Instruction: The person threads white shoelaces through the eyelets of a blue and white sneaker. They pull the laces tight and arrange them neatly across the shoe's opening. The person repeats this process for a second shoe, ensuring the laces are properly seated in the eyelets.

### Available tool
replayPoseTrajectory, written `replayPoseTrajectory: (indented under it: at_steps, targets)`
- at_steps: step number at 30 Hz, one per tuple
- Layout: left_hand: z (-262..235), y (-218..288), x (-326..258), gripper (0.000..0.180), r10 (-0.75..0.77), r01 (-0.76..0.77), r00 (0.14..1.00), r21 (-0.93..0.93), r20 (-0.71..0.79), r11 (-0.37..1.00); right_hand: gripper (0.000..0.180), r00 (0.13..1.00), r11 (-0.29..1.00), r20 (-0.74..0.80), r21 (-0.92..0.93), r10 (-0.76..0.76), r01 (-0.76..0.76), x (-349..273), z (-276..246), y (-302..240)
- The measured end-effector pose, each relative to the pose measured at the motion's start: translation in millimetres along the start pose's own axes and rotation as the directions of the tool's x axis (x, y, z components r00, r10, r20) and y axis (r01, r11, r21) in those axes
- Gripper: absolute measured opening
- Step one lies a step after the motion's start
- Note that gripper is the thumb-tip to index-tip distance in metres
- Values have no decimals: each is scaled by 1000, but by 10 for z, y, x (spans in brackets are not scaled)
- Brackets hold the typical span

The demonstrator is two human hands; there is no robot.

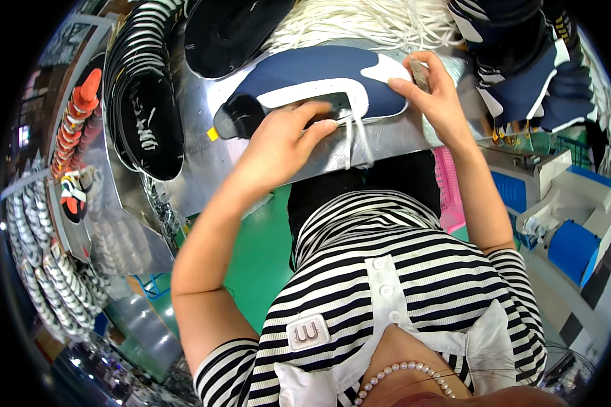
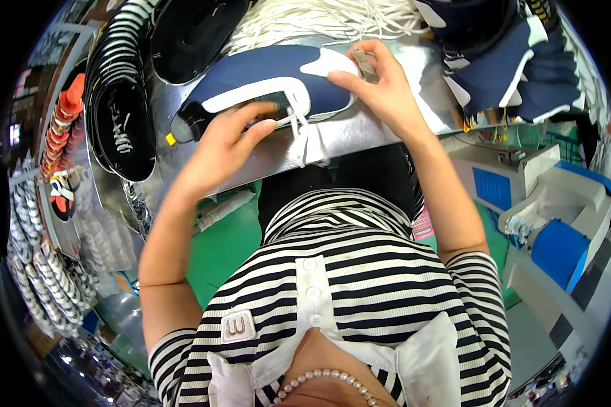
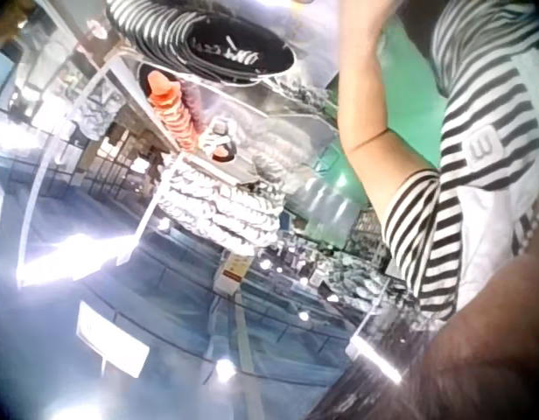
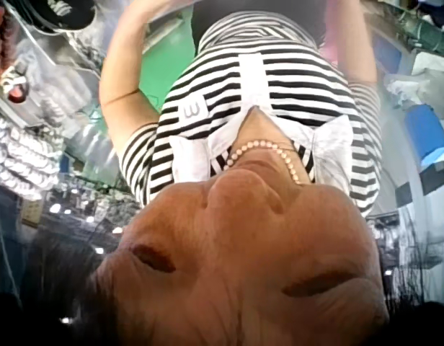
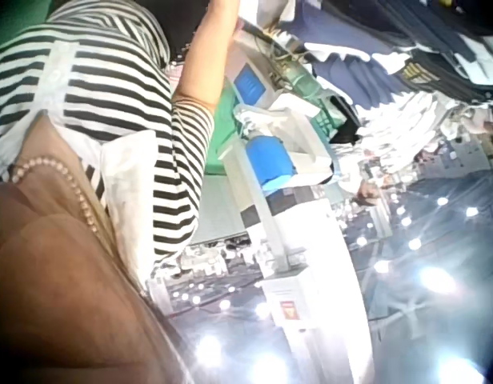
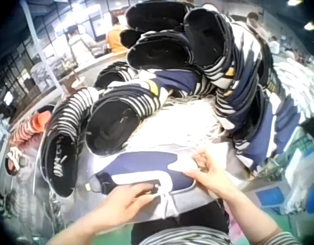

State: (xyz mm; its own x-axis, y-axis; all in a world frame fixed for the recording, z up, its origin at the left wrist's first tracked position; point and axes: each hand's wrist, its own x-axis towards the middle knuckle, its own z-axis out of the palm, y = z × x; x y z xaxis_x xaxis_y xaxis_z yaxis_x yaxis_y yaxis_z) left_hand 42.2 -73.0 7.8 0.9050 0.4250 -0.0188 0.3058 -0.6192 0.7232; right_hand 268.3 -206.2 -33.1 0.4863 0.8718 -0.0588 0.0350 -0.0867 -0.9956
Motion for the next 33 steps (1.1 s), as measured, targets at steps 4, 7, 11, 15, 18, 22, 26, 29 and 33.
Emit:
replayPoseTrajectory:
  at_steps: [4, 7, 11, 15, 18, 22, 26, 29, 33]
  targets:
    - [-119, -66, 96, 47, -485, 634, 752, -291, 446, 716, 46, 994, 990, -22, 82, -111, 112, -51, 217, 42]
    - [-75, -113, 215, 31, -409, 671, 731, -469, 547, 574, 45, 994, 993, -36, 67, -99, 101, -38, 328, 59]
    - [72, -181, 296, 16, -413, 572, 818, -483, 402, 663, 40, 988, 988, -141, 146, 66, -45, -19, 303, 50]
    - [36, -316, 296, 12, -322, 312, 947, -287, 15, 905, 40, 972, 952, -115, 255, 206, -171, 41, 210, 100]
    - [13, -211, 330, 13, -385, 397, 916, -415, 116, 819, 43, 972, 953, -72, 227, 223, -202, 96, 183, 135]
    - [45, -212, 394, 12, -396, 412, 907, -508, 145, 757, 45, 987, 980, -53, 136, 153, -145, 51, 215, 81]
    - [-14, -215, 367, 13, -352, 457, 889, -578, 291, 676, 52, 986, 978, -7, 131, 167, -164, 9, 162, 114]
    - [-30, -209, 301, 10, -329, 453, 891, -591, 312, 668, 56, 989, 979, -10, 147, 145, -142, -35, 189, 97]
    - [-93, -160, 121, 12, -282, 281, 958, -21, -49, 959, 59, 993, 993, -47, 57, 106, -103, -84, 214, 205]
